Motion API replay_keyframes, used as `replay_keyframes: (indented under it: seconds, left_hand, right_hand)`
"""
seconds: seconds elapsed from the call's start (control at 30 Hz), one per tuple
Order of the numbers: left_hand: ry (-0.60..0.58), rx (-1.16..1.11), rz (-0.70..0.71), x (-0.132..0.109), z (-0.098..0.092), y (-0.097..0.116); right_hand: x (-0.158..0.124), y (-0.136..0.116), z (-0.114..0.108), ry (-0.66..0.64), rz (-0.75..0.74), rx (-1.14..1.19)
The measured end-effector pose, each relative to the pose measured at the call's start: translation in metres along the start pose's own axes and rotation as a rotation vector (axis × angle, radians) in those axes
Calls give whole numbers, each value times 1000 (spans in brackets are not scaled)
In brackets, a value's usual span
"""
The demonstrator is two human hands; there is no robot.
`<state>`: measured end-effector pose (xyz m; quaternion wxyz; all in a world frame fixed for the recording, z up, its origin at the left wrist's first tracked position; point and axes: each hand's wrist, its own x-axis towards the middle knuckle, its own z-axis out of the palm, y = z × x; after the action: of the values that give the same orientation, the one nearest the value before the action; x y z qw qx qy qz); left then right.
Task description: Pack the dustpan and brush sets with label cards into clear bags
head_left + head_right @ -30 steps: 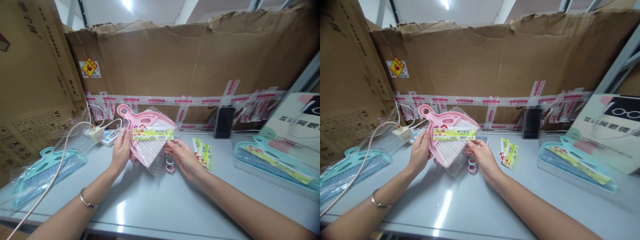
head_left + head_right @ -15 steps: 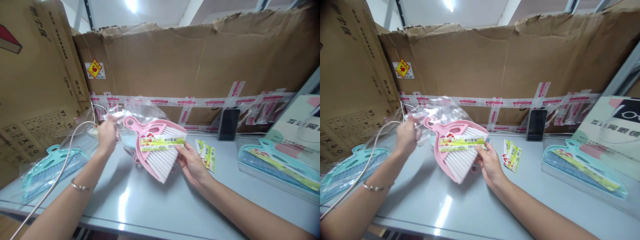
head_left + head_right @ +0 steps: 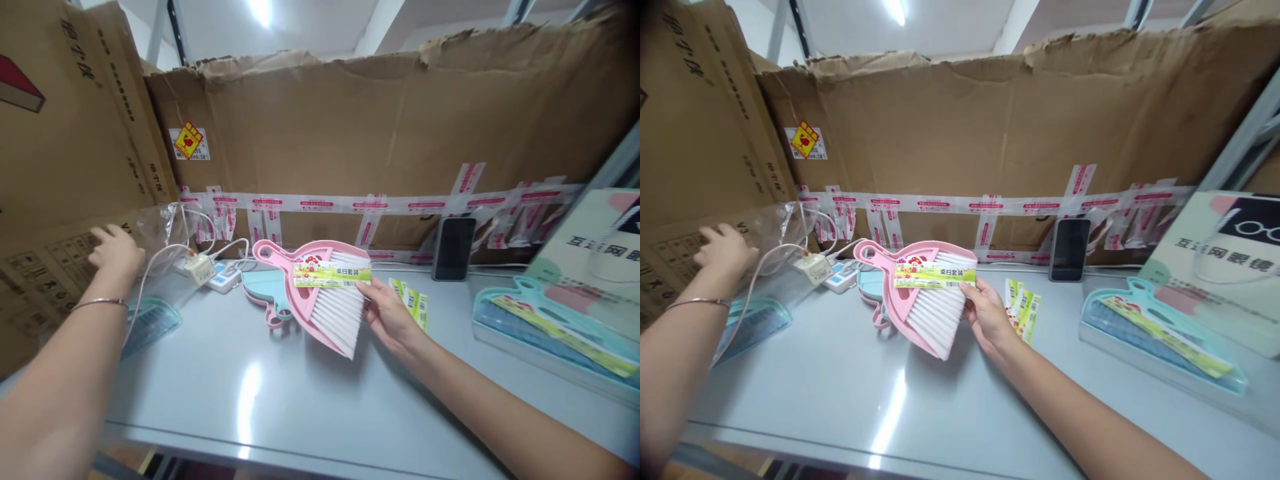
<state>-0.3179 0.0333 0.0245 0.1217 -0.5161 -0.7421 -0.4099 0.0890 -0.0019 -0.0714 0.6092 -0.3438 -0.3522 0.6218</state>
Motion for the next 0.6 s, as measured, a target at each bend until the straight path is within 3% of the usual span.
replay_keyframes:
  seconds: [0.07,0.13,0.17,0.27,0.33,0.47,0.53,0.6]
  left_hand:
    - [120,110,27,-16,-2,26]
    - [139,-70,148,-39,4,59]
    - [8,-274,174,-52,10,76]
    - [-678,-838,191,-94,37,118]
    - [-848,-1114,196,-116,53,134]
    - [-809,-1346,241,-132,64,141]
    - [-758,-1352,237,-129,61,135]
    - [-693,-1358,210,-124,56,127]
  right_hand:
    - [1,-1,-1,-1,-1,5]
    - [3,-2,-1,-5,-12,13]
    - [3,-3,-1,-10,-22,15]
    - [2,-4,0,-50,-32,8]
    - [-1,-5,-1,-102,17,-11]
    - [-6,-11,-20,-99,193,-60]
    - [-3,-18,-44,-3,204,-100]
    - [7,-28,-77,83,124,-165]
